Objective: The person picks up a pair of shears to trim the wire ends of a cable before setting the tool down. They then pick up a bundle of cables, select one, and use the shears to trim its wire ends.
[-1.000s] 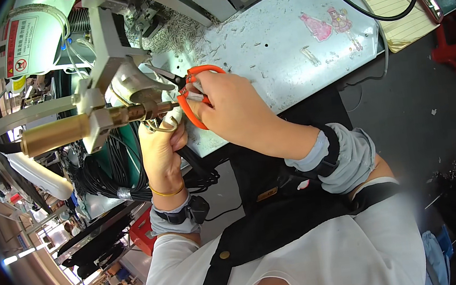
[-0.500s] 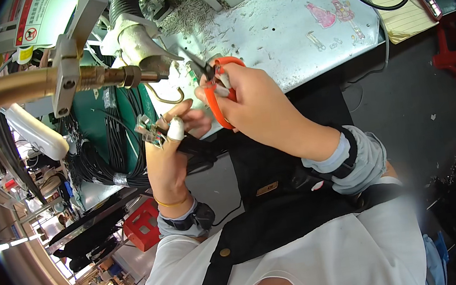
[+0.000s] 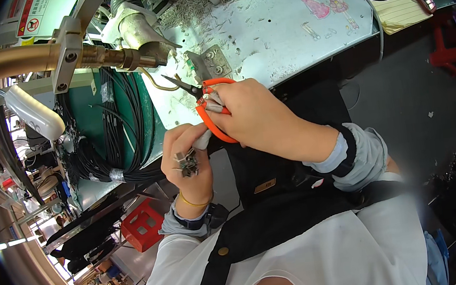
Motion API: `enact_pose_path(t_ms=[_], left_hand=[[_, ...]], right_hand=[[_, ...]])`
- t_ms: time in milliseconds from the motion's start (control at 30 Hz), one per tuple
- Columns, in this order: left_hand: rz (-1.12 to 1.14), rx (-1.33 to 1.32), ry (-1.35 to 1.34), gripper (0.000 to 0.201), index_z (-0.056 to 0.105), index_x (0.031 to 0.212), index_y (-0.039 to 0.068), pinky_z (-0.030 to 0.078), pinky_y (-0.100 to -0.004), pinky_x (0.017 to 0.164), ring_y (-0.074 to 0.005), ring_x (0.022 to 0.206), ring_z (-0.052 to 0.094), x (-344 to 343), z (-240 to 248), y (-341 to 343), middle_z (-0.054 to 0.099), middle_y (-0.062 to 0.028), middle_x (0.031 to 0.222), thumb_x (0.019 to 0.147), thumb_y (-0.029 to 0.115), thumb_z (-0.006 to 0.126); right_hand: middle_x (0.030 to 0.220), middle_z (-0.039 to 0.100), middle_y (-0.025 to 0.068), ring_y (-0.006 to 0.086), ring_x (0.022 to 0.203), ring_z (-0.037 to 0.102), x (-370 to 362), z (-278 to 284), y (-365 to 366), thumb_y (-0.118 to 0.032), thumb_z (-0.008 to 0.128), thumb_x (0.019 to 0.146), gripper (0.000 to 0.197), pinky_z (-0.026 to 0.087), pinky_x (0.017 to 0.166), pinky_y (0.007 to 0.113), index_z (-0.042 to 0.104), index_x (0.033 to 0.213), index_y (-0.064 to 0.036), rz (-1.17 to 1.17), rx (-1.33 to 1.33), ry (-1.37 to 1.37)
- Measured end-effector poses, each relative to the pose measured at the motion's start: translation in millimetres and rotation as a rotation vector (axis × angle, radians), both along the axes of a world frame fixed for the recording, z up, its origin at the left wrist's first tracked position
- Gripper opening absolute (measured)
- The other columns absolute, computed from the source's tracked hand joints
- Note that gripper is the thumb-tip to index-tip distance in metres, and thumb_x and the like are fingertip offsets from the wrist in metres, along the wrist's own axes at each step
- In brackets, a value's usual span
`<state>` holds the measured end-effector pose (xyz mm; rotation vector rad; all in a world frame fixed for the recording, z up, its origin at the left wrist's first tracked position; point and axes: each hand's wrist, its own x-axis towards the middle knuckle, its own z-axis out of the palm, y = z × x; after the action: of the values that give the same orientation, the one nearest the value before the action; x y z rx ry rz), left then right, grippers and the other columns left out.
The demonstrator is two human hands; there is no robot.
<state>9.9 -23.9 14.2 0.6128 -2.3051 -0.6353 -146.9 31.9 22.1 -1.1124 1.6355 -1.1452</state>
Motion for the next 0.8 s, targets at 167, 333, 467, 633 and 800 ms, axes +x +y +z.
enact_pose_path(t_ms=[167, 333, 467, 633, 800], left_hand=[[0.021, 0.227, 0.117, 0.015, 0.051, 0.091, 0.001, 0.036, -0.0192, 0.046, -0.0084, 0.052, 0.046, 0, -2, -4, 0.053, -0.0041, 0.074, 0.077, 0.0, 0.058], [0.06, 1.325, 0.362, 0.011, 0.05, 0.086, 0.003, 0.028, -0.017, 0.042, -0.0044, 0.046, 0.039, -3, 10, -7, 0.05, -0.0021, 0.068, 0.08, 0.007, 0.058], [0.056, 1.492, 0.313, 0.012, 0.051, 0.087, 0.003, 0.029, -0.0163, 0.044, -0.0033, 0.049, 0.039, -1, 19, -11, 0.05, -0.001, 0.069, 0.079, 0.006, 0.059], [0.175, 0.681, 0.134, 0.014, 0.054, 0.088, 0.001, 0.035, -0.0162, 0.05, -0.0034, 0.058, 0.045, 2, -2, 2, 0.053, -0.0009, 0.073, 0.076, -0.002, 0.06], [0.241, 0.708, 0.255, 0.016, 0.056, 0.087, 0.001, 0.038, -0.0168, 0.055, -0.0041, 0.063, 0.048, -9, 5, 10, 0.055, -0.0015, 0.075, 0.073, -0.006, 0.062]], right_hand=[[0.055, 0.049, 0.0072, 0.0092, 0.048, 0.05, 4, -12, -3, -0.014, 0.06, 0.078, 0.015, 0.035, 0.04, 0.025, 0.053, 0.075, -0.0006, 0.095, 0.001, -0.372], [0.053, 0.045, 0.0031, 0.0132, 0.043, 0.048, 6, -27, -5, -0.014, 0.061, 0.076, 0.01, 0.035, 0.038, 0.026, 0.055, 0.079, -0.0064, -0.041, -0.658, 0.456], [0.056, 0.048, 0.0011, 0.0173, 0.045, 0.049, -5, -17, -1, -0.012, 0.061, 0.073, 0.011, 0.037, 0.04, 0.026, 0.056, 0.082, -0.0085, 0.029, -0.726, 0.722], [0.061, 0.053, 0.0031, 0.0154, 0.048, 0.053, 5, -28, 2, -0.008, 0.059, 0.076, 0.009, 0.038, 0.042, 0.024, 0.056, 0.083, -0.0061, -0.019, -0.689, 0.681], [0.063, 0.055, 0.0059, 0.0119, 0.05, 0.055, 18, -38, 9, -0.007, 0.057, 0.078, 0.007, 0.038, 0.042, 0.023, 0.055, 0.084, -0.0033, -0.06, -0.294, -0.167]])
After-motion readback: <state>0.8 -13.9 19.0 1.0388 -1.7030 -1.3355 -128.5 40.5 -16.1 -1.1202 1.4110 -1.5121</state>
